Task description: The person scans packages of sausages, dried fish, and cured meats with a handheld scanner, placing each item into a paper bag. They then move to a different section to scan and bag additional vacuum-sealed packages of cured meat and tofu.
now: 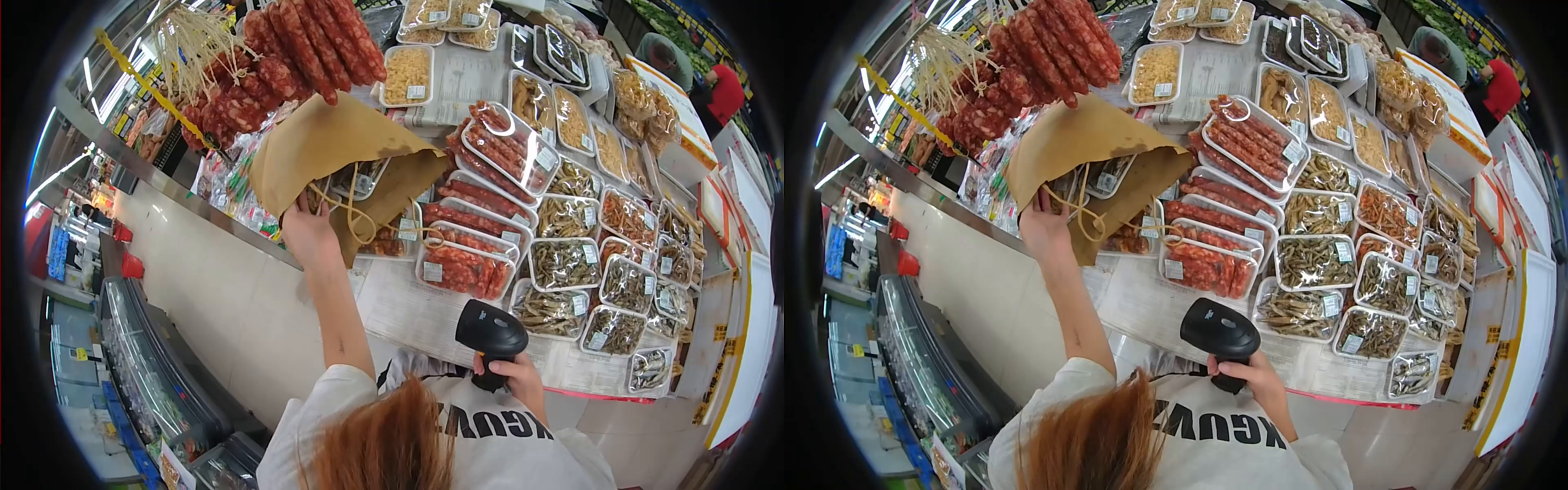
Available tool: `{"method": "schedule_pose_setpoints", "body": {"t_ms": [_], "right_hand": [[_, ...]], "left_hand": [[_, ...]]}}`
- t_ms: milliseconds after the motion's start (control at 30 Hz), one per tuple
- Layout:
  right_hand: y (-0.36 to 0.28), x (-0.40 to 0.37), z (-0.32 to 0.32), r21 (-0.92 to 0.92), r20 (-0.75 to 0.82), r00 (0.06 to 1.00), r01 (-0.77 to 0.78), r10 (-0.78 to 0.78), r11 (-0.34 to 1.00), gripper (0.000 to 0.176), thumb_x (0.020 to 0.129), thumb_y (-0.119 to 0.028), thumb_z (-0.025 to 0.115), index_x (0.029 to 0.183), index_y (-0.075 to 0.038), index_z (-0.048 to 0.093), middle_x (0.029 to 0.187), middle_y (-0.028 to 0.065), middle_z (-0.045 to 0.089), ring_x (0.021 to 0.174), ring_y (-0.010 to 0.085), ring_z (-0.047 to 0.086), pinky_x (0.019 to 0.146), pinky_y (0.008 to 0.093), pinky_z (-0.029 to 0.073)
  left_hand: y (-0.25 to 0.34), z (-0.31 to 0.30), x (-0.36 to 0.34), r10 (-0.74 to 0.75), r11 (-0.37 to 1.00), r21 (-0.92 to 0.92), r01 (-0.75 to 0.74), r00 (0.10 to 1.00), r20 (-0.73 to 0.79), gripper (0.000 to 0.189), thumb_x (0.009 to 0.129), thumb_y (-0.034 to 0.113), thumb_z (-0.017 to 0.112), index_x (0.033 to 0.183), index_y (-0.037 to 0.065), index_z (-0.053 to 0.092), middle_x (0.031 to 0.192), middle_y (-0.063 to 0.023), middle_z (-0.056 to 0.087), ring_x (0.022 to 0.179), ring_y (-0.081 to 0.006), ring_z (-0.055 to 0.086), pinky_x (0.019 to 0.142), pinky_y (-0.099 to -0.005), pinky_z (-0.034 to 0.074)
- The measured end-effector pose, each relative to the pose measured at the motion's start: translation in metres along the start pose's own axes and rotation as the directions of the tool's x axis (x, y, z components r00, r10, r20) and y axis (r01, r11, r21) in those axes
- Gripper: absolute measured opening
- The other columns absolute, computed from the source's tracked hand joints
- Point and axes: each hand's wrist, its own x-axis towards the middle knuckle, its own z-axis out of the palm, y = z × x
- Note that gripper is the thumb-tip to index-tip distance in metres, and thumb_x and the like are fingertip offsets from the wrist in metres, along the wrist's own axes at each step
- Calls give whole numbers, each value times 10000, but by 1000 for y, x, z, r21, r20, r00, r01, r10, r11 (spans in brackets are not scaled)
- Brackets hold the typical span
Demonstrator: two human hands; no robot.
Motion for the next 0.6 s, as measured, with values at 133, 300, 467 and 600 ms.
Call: {"method": "schedule_pose_setpoints", "body": {"t_ms": [133,300,467,600], "right_hand": [[-14,-6,-5,0,-19,999,-28,28,1000,403,636,-83,585,1007,1,452,775,98,527,729,167,510,652,280,403],[-19,-23,-21,-15,-73,997,-21,20,1000,391,638,-96,594,997,-11,464,771,85,528,737,158,506,657,274,398],[-23,-37,-27,-87,-27,999,40,-42,995,353,646,-94,594,970,-17,477,750,75,528,724,149,505,649,271,393],[-30,-38,-36,-56,-16,999,33,-34,998,368,642,-88,597,979,-12,470,746,83,526,708,153,505,643,273,397]], "left_hand": [[-15,9,-6,-232,919,-364,149,953,-194,395,804,279,421,1126,68,332,1185,-42,332,1081,-147,307,892,-415,220],[-72,-23,49,-520,601,-739,303,851,-74,356,810,294,370,1103,99,425,1151,-78,413,1075,-232,357,877,-458,275],[-148,-69,109,320,844,381,-378,924,209,355,821,287,330,1085,80,445,1129,-100,446,1050,-262,390,856,-453,322],[-133,-48,95,140,990,-2,-140,990,-24,352,821,283,331,1081,74,445,1124,-97,449,1032,-266,405,848,-437,338]]}}
